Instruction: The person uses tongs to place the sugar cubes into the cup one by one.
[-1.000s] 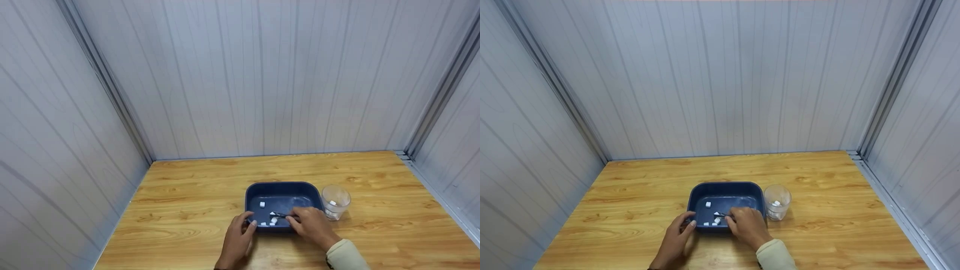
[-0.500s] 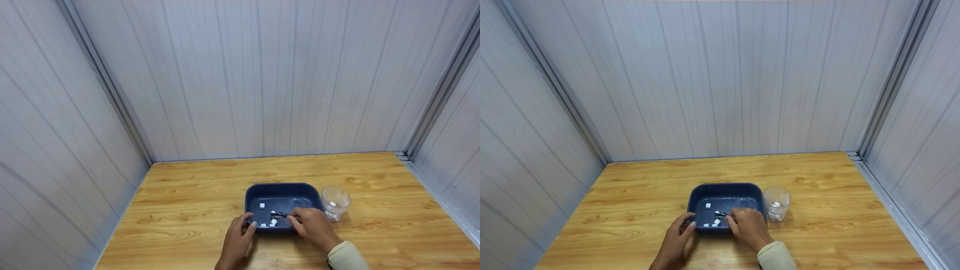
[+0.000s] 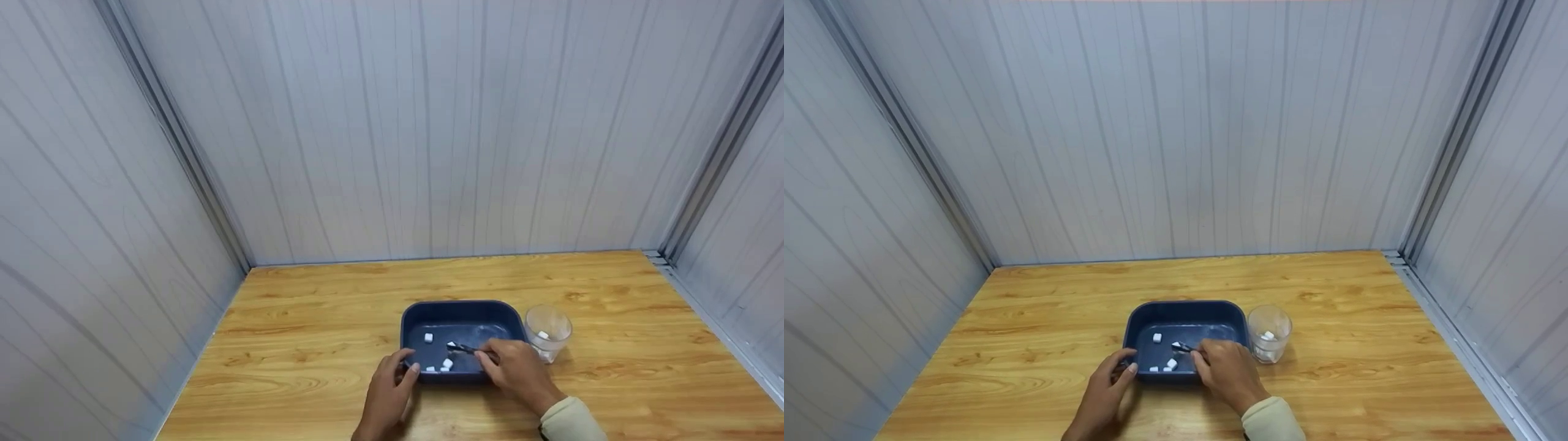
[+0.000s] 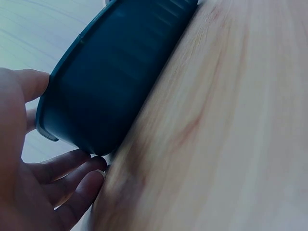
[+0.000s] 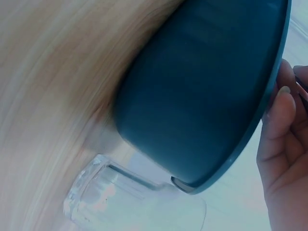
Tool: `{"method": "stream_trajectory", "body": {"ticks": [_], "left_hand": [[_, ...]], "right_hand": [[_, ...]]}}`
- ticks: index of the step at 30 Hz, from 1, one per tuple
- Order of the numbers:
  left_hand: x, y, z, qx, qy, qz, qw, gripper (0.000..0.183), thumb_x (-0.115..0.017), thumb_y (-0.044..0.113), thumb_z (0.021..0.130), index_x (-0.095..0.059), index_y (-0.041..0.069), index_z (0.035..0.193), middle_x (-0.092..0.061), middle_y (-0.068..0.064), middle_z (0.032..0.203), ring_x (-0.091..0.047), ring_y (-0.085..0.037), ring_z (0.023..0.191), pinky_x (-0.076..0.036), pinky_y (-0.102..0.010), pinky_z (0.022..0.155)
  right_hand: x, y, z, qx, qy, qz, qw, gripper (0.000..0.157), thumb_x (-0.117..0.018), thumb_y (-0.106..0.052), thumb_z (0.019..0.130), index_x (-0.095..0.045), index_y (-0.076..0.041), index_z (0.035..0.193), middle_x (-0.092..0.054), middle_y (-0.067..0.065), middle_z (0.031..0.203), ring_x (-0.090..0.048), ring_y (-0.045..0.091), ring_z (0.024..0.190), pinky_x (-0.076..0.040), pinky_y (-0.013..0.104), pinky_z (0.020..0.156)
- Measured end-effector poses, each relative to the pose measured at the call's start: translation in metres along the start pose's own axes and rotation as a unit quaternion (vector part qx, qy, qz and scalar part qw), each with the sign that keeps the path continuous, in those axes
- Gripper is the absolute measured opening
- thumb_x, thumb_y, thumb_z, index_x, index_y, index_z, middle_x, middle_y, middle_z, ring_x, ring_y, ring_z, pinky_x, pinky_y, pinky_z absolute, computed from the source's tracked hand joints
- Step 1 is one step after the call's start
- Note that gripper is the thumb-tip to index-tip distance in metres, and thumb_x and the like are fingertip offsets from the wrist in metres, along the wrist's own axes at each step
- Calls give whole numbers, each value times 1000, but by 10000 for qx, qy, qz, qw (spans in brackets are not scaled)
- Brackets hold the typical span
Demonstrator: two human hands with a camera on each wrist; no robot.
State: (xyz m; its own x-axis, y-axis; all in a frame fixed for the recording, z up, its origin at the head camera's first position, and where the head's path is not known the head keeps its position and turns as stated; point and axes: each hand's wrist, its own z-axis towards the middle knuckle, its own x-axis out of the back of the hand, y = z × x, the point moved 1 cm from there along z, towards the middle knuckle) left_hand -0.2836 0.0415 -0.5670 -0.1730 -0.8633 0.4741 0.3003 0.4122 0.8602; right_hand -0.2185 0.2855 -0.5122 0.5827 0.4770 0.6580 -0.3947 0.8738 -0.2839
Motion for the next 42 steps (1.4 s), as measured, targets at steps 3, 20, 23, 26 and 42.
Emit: {"method": "stream_trajectory", "body": {"ticks": [3,20,23,26,42], "left_hand": [[1,1,0,-56,15,-30,10000,41,-55,48,89,-58,22,120,-55,4,107,-55,-7,92,-47,-28,78],[-2,2,1,4,-2,-53,10000,31,-57,36,91,-58,24,120,-55,3,110,-55,-9,93,-47,-29,79],[-2,2,1,131,-18,7,9999,30,-57,36,91,-58,25,120,-55,2,110,-55,-9,94,-47,-30,80],[-1,3,1,296,-74,64,9995,29,-56,36,92,-58,26,119,-54,2,110,-54,-9,95,-47,-31,81],[0,3,1,286,-60,6,9996,31,-56,35,92,-58,25,121,-54,1,109,-54,-9,94,-47,-31,81]], "right_hand": [[2,1,0,41,97,-49,9999,13,-78,-16,71,-65,-20,72,-56,-16,64,-48,0,55,-40,23,49],[13,4,-3,-162,127,-58,9998,10,-76,-17,75,-67,-21,75,-60,-16,69,-52,-1,59,-44,23,53],[15,4,-3,-212,134,-42,9997,9,-75,-17,75,-67,-21,75,-60,-16,69,-53,-2,59,-45,24,53],[16,4,-5,-263,129,-48,9996,10,-76,-17,75,-66,-22,75,-60,-17,68,-52,-2,59,-45,24,53],[26,6,-8,-230,342,-138,9991,12,-76,-15,72,-66,-21,74,-59,-18,68,-52,0,59,-43,25,52]]}}
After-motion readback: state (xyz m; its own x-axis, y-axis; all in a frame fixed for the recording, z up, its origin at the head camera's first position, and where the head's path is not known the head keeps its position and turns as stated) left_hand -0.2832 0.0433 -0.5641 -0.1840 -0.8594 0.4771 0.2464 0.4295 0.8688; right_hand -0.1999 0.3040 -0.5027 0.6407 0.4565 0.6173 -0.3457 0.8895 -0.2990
